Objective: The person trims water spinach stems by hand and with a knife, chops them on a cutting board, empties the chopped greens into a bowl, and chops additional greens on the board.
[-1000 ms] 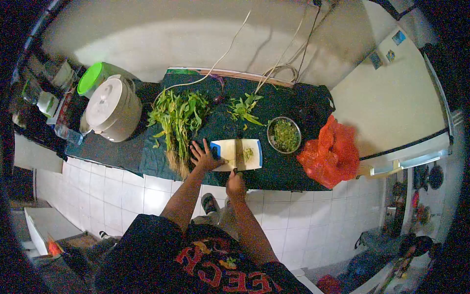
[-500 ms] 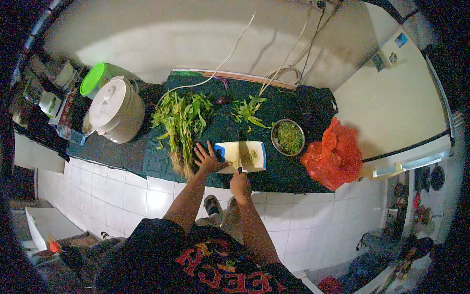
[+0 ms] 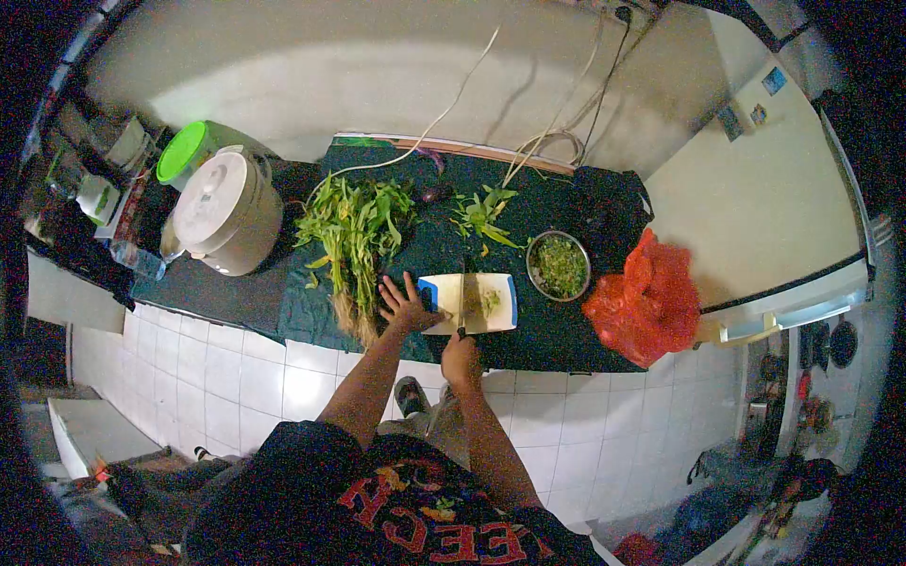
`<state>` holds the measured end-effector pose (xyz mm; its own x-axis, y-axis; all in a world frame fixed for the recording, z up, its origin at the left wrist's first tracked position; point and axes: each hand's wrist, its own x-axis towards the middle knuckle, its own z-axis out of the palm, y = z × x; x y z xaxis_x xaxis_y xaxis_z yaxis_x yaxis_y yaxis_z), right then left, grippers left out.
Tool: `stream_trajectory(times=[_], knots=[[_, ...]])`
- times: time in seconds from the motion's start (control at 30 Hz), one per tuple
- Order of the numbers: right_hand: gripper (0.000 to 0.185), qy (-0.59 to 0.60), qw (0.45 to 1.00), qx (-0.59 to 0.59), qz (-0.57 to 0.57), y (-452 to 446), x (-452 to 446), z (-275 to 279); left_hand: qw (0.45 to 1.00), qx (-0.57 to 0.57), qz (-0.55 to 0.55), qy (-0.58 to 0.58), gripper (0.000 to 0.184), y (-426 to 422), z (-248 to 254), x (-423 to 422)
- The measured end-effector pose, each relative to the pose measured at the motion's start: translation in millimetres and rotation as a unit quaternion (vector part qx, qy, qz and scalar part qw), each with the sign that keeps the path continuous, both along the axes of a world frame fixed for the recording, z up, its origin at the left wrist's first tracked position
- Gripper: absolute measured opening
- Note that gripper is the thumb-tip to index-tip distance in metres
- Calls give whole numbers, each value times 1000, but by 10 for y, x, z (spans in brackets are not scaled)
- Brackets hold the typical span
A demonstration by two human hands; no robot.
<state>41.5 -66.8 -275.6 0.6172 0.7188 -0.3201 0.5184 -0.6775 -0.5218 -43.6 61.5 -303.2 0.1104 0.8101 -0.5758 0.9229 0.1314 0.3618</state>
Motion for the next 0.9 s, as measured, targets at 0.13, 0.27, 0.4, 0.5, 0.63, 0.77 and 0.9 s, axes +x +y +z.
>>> stream_trajectory(times=[0.13, 0.27, 0.4, 0.5, 0.63, 0.77, 0.9], knots=[[44, -19, 1000, 11, -7, -111, -65, -42, 1000, 8, -2, 3, 154, 33, -25, 6], [45, 14, 1000, -8, -7, 42, 6, 47, 1000, -1, -5, -5, 154, 5, -7, -16], [46, -5, 999, -11, 31, -82, -71, 85, 1000, 8, -3, -11, 154, -11, -15, -22], [47, -44, 999, 22, 22, -124, -82, -99, 1000, -10, -4, -2, 153, 11, 10, -9], [49, 34, 999, -13, 30, 64, 71, 20, 1000, -2, -2, -10, 152, -6, -4, -15], [48, 1, 1000, -23, 11, -1, -68, -113, 1000, 6, -2, -5, 152, -17, 31, -15], [46, 26, 999, 1, -28, -36, -115, 16, 1000, -12, -5, -3, 152, 19, 17, -17]])
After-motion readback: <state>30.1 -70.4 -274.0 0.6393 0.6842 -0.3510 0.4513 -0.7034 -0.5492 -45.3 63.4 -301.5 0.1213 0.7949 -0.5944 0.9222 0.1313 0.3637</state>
